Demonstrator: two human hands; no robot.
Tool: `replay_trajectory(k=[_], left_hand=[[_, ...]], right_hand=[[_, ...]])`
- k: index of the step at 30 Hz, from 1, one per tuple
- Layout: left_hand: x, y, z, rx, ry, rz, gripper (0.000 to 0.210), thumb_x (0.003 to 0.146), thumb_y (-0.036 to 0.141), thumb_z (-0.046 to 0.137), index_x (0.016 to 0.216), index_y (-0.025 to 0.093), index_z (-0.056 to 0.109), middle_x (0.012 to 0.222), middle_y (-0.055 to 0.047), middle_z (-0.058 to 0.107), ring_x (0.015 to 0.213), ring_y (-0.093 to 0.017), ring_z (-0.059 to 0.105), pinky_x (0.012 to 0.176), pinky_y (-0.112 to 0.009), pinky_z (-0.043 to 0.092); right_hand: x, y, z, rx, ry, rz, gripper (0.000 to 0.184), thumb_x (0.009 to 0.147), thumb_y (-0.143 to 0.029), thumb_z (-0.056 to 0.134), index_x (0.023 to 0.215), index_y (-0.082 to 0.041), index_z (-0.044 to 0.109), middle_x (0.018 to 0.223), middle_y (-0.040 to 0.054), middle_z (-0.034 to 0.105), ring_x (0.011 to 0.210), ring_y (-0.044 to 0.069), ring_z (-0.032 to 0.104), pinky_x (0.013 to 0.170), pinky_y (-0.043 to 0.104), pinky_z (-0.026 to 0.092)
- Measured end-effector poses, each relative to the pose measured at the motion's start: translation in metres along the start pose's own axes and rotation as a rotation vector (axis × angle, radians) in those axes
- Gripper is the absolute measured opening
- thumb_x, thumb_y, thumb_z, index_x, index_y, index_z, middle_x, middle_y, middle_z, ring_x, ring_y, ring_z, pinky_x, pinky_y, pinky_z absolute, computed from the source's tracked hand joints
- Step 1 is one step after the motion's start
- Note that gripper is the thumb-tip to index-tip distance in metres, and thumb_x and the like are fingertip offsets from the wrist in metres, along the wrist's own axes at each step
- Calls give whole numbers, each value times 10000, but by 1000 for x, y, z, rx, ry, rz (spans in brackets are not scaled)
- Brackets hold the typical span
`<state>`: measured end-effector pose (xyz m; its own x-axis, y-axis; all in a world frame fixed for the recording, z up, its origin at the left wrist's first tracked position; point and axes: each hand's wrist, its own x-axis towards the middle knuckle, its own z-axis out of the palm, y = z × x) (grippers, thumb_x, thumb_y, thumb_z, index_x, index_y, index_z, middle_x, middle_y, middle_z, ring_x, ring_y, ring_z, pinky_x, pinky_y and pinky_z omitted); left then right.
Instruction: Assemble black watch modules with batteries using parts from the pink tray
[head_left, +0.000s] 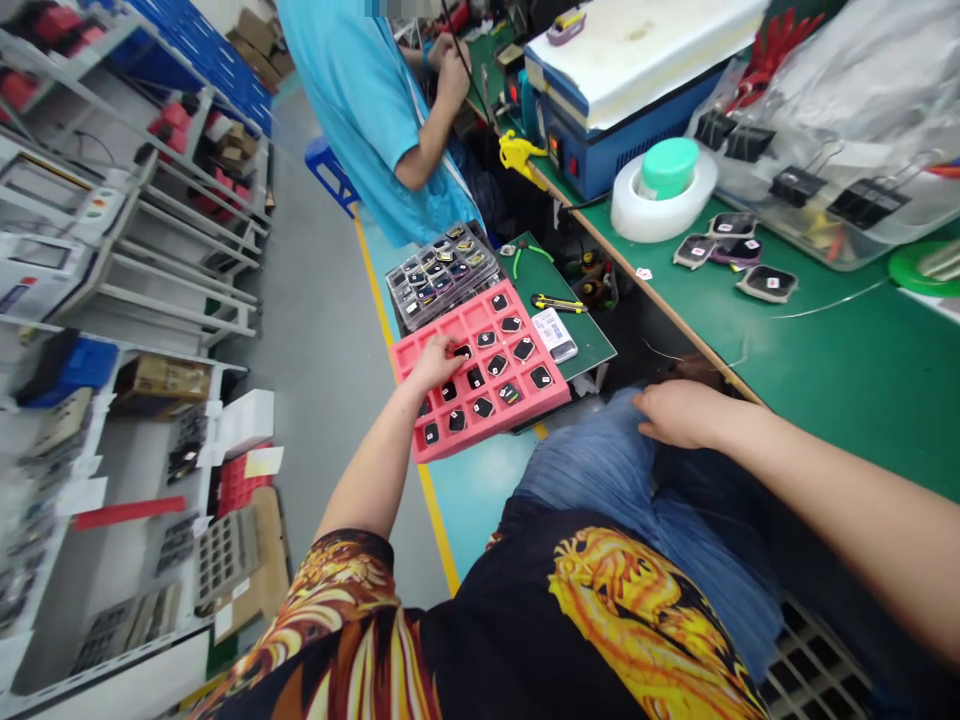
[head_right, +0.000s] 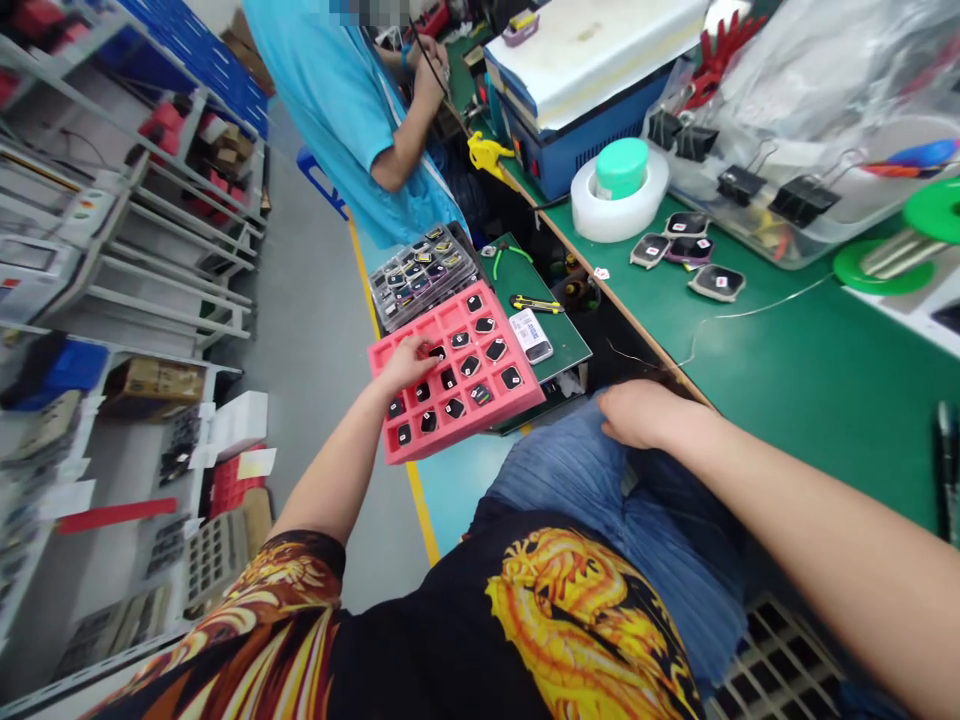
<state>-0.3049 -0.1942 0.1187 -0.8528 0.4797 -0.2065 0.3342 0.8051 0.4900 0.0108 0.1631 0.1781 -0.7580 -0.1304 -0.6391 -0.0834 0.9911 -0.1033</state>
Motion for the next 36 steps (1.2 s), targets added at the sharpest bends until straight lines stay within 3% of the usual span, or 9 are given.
replay_trajectory(k=[7,14,19,25,29,31,33,36], left_hand=[[4,5,0,-12,-6,-29,523,721,121,765,1239,200,764,1305,-118,771,1168,-313,722,1067,-405,539],[7,8,-9,-59,-45,-79,282,636,178,833,915,185,794,907,-57,785,872,-274,724,824,-376,570],[1,12,-11,-94,-24,-104,208,664,254,839,860,195,796,875,-48,775,832,-240,691,776,-347,553],[-5,31,-14,-100,46,-158,183,665,274,868,814,198,793,761,-34,742,704,-204,639,664,-308,503],[-17,42,-34,-90,222,-143,123,759,245,812,837,164,763,739,-48,694,730,-215,625,645,-303,469],[-24,58,-39,-137,307,-132,229,867,266,729,1056,144,769,824,-58,719,754,-216,647,648,-303,482],[-37,96,-29,-323,330,-43,344,915,266,710,1240,158,735,909,-49,752,769,-201,683,674,-298,521],[-71,201,22,-584,101,285,343,917,239,776,1256,200,746,1022,-46,805,940,-233,760,805,-344,605]], right_hand=[[-17,-4,4,-4,-18,15,392,1049,-319,618,1302,-57,763,1224,229,784,1140,386,770,910,428,580],[-13,-4,2,-21,18,9,415,1054,-330,606,1323,-52,757,1228,228,785,1142,397,771,893,438,587],[-13,-4,-1,1,-8,0,403,1040,-304,614,1291,-30,770,1225,250,783,1154,412,767,916,452,591],[-16,-7,-3,7,8,1,419,1026,-292,621,1317,-29,768,1227,264,780,1123,415,772,909,469,597],[-9,-25,-17,62,-8,-6,319,981,-215,672,1199,-33,817,1227,261,784,1133,395,763,946,454,591],[2,-35,-27,98,-9,-13,308,934,-162,720,1191,-23,816,1242,264,780,1151,399,752,967,466,587],[7,-43,-29,111,-4,-21,320,922,-106,710,1214,-15,806,1263,265,773,1190,413,735,987,492,581],[-3,-52,-11,77,-4,-42,289,958,-56,627,1177,-28,813,1257,267,771,1209,406,732,1001,500,572]])
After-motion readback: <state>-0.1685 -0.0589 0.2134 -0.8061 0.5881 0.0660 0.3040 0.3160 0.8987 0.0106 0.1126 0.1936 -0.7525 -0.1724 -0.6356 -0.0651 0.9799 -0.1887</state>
